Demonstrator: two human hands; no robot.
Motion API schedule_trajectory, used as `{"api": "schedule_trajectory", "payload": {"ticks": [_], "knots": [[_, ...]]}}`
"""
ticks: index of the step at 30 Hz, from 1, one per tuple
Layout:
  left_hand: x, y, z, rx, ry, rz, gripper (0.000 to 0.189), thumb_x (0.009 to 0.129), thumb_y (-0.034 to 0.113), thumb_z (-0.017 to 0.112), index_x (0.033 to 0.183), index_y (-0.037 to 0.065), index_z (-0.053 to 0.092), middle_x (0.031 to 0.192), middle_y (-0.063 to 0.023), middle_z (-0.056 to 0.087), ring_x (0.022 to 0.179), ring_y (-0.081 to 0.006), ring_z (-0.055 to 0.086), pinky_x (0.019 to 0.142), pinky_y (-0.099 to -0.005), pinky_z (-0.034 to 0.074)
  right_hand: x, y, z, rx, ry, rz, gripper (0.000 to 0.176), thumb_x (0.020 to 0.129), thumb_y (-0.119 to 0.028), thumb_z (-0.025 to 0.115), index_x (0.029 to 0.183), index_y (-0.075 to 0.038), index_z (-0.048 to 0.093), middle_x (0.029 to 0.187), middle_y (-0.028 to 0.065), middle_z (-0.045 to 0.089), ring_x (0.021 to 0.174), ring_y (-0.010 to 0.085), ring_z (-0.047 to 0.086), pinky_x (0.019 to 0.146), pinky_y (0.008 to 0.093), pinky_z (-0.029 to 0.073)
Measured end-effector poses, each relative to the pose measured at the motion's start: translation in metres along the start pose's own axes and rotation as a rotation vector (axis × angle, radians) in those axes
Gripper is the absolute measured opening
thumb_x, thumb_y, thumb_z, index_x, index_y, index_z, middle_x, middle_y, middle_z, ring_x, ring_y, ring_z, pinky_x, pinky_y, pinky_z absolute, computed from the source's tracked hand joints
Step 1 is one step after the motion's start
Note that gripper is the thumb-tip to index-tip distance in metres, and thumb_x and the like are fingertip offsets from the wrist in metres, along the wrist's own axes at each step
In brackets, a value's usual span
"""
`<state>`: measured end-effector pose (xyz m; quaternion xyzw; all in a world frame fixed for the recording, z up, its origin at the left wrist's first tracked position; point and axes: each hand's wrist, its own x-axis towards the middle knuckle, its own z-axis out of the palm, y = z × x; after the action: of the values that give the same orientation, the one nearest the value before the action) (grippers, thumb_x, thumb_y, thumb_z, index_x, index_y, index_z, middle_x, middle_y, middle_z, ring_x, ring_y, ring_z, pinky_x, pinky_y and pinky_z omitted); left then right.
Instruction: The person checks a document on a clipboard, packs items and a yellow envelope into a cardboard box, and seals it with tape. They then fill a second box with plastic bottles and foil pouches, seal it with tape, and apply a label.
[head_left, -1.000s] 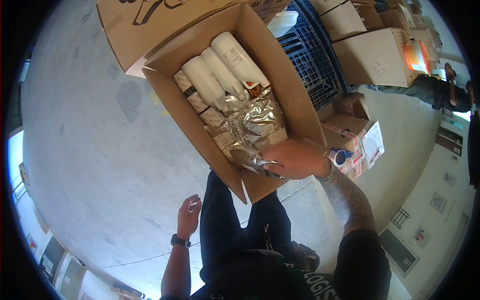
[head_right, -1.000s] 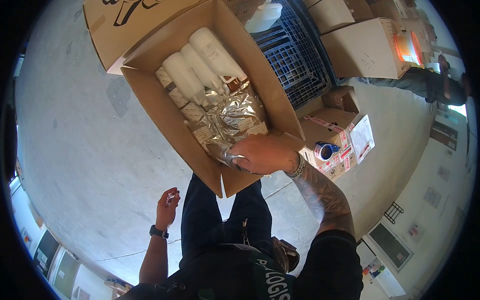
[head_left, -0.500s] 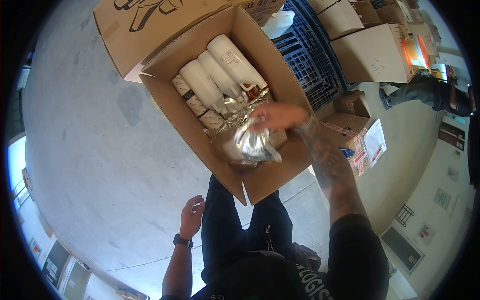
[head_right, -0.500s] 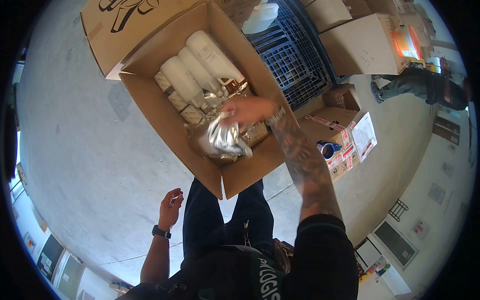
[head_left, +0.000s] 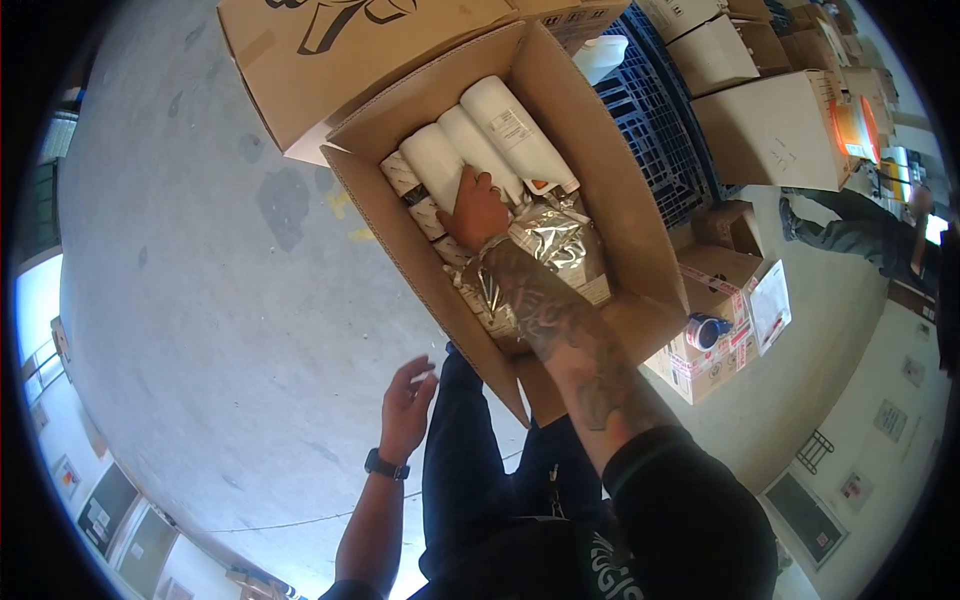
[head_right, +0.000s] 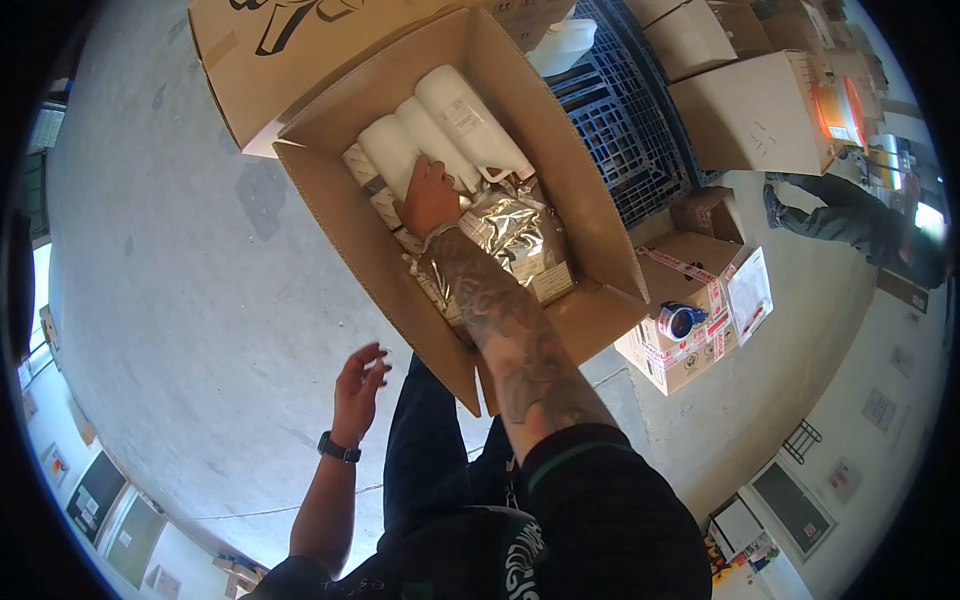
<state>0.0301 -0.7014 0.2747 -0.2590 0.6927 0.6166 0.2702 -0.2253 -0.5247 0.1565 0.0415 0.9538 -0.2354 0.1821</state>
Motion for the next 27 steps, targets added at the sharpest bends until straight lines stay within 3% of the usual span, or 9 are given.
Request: {"api": "schedule_trajectory", "payload": {"ticks": [5, 8, 9, 12, 18, 21, 23, 25, 27], "knots": [[0.039, 0.059, 0.03, -0.206, 0.074, 0.196, 0.072, 0.098, 0.018, 0.07, 0.156, -0.002, 0.03, 0.154, -0.0213, 0.042, 0.135, -0.0313, 0.053, 0.102, -0.041, 0.053, 0.008, -0.007, 0.023, -0.017, 0.031, 0.08, 0.096, 0.075, -0.034, 0.085, 0.146, 0.005, 0.033, 0.134, 0.0269, 0.047, 0.113, 0.0459, 0.062, 0.088, 0.0498, 0.059], [0.051, 0.077, 0.044, -0.117, 0.069, 0.213, 0.083, 0.095, 0.014, 0.073, 0.159, -0.002, 0.022, 0.159, -0.0214, 0.035, 0.143, -0.0329, 0.043, 0.106, -0.0453, 0.051, 0.02, 0.01, 0.032, 0.124, -0.069, 0.026, 0.1, 0.074, -0.035, 0.083, 0.149, 0.005, 0.031, 0.13, 0.0268, 0.047, 0.111, 0.0478, 0.061, 0.089, 0.0507, 0.058], [0.056, 0.075, 0.051, -0.153, 0.089, 0.251, 0.088, 0.094, 0.013, 0.075, 0.16, -0.002, 0.019, 0.155, -0.0222, 0.04, 0.14, -0.0348, 0.048, 0.104, -0.0453, 0.054, 0.027, 0.019, 0.031, 0.165, -0.107, -0.003, 0.101, 0.074, -0.036, 0.083, 0.15, 0.005, 0.03, 0.129, 0.0268, 0.047, 0.11, 0.0486, 0.061, 0.089, 0.0512, 0.058], [0.066, 0.078, 0.058, -0.154, 0.009, 0.197, 0.082, 0.093, 0.014, 0.076, 0.156, -0.005, 0.027, 0.145, -0.0247, 0.053, 0.129, -0.0354, 0.059, 0.097, -0.045, 0.057, -0.012, 0.004, 0.021, 0.299, -0.098, -0.1, 0.099, 0.077, -0.043, 0.081, 0.15, 0.005, 0.034, 0.124, 0.0268, 0.049, 0.108, 0.0495, 0.06, 0.091, 0.0543, 0.056], [0.066, 0.085, 0.061, 0.082, 0.055, 0.24, 0.056, 0.094, 0.012, 0.072, 0.141, -0.005, 0.046, 0.116, -0.0231, 0.071, 0.106, -0.028, 0.071, 0.085, -0.0396, 0.059, -0.039, 0.005, 0.047, 0.067, 0.09, -0.262, 0.091, 0.087, -0.048, 0.073, 0.153, 0.002, 0.036, 0.122, 0.0269, 0.051, 0.104, 0.0452, 0.059, 0.09, 0.0558, 0.052], [0.067, 0.08, 0.064, 0.092, 0.089, 0.243, 0.054, 0.095, 0.01, 0.069, 0.142, -0.003, 0.046, 0.115, -0.0219, 0.072, 0.105, -0.0258, 0.071, 0.083, -0.0372, 0.059, -0.028, 0.016, -0.012, -0.026, 0.033, -0.361, 0.091, 0.088, -0.046, 0.073, 0.156, -0.003, 0.032, 0.124, 0.0265, 0.049, 0.103, 0.0437, 0.058, 0.086, 0.054, 0.052], [0.069, 0.079, 0.064, 0.055, 0.08, 0.256, 0.052, 0.095, 0.01, 0.068, 0.141, -0.003, 0.047, 0.116, -0.022, 0.072, 0.106, -0.026, 0.071, 0.084, -0.0373, 0.059, -0.008, 0.025, -0.042, -0.187, 0.489, -0.281, 0.094, 0.084, -0.046, 0.077, 0.157, -0.007, 0.031, 0.125, 0.0259, 0.051, 0.106, 0.0431, 0.059, 0.088, 0.0531, 0.051], [0.067, 0.072, 0.063, 0.034, 0.083, 0.265, 0.051, 0.096, 0.009, 0.068, 0.141, -0.003, 0.048, 0.116, -0.0222, 0.072, 0.106, -0.0259, 0.071, 0.084, -0.0373, 0.059, 0.024, 0.045, -0.062, -0.351, 0.699, -0.193, 0.097, 0.08, -0.045, 0.081, 0.155, -0.007, 0.033, 0.124, 0.0242, 0.055, 0.105, 0.0438, 0.063, 0.088, 0.0535, 0.053], [0.07, 0.065, 0.061, 0.021, 0.091, 0.287, 0.05, 0.096, 0.01, 0.068, 0.14, -0.004, 0.048, 0.116, -0.0222, 0.071, 0.106, -0.0255, 0.071, 0.084, -0.0372, 0.059, 0.05, 0.061, -0.065, -0.258, 0.378, -0.024, 0.099, 0.078, -0.042, 0.083, 0.155, -0.007, 0.032, 0.128, 0.024, 0.055, 0.108, 0.0442, 0.063, 0.089, 0.0526, 0.054]]}}
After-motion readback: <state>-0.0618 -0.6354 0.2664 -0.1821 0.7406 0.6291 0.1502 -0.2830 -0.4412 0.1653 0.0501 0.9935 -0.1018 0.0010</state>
